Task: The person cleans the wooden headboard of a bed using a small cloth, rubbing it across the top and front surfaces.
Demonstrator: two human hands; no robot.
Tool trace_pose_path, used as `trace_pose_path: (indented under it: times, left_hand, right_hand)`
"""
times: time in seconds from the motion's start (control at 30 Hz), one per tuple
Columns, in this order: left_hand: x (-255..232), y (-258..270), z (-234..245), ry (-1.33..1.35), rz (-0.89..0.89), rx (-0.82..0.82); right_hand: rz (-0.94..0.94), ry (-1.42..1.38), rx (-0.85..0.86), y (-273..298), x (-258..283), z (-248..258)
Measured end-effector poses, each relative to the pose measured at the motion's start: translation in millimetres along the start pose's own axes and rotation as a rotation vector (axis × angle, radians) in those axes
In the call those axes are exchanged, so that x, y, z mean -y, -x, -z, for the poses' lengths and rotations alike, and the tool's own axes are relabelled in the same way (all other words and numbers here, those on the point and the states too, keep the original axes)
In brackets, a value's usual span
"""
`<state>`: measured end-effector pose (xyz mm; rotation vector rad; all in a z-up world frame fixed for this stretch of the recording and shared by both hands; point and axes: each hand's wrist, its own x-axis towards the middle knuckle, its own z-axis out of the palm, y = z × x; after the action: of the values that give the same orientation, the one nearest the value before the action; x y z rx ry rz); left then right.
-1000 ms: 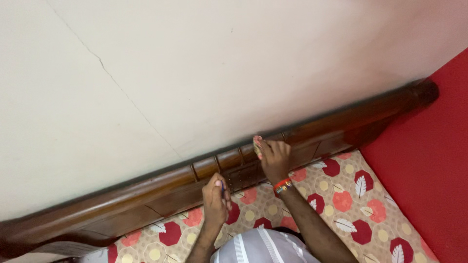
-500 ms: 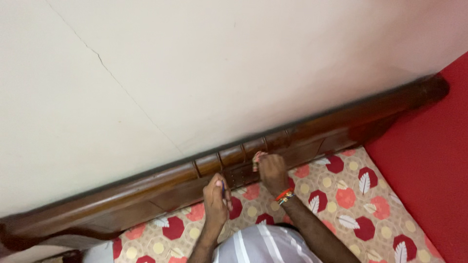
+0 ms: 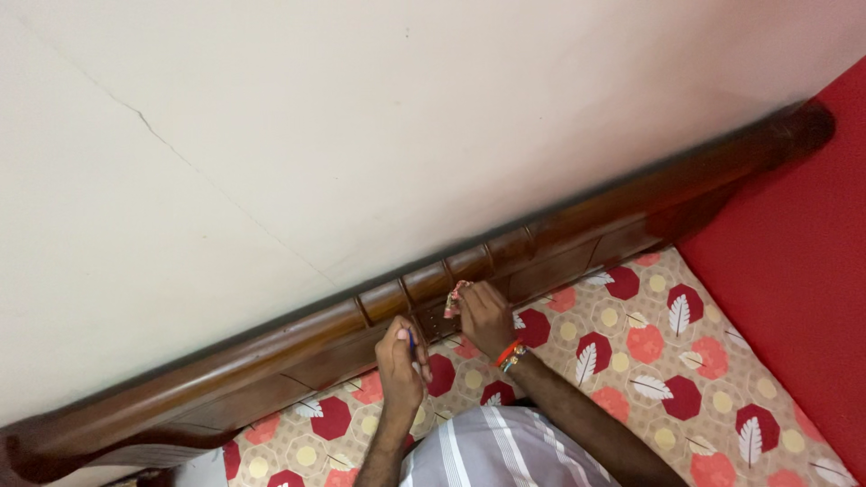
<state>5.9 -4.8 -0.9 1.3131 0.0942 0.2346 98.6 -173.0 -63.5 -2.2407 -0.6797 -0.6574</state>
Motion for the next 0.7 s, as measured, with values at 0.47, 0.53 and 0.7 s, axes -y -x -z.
trace_pose_path:
  times: [0.47,0.53,0.7]
  left_hand:
    - [2,4,11,0.006,0.042,-0.042]
    - [1,6,15,0.041,0.016,-0.061]
    - [0,10,26,0.033,-0.008,-0.090]
  right_hand:
    - [-0.380,-0.240,-0.010,24,-3,-27]
    - [-0.413,-0.256,-0.089,25,-12,-24]
    - [-0.461,-0.472,0.076,28,18,-47]
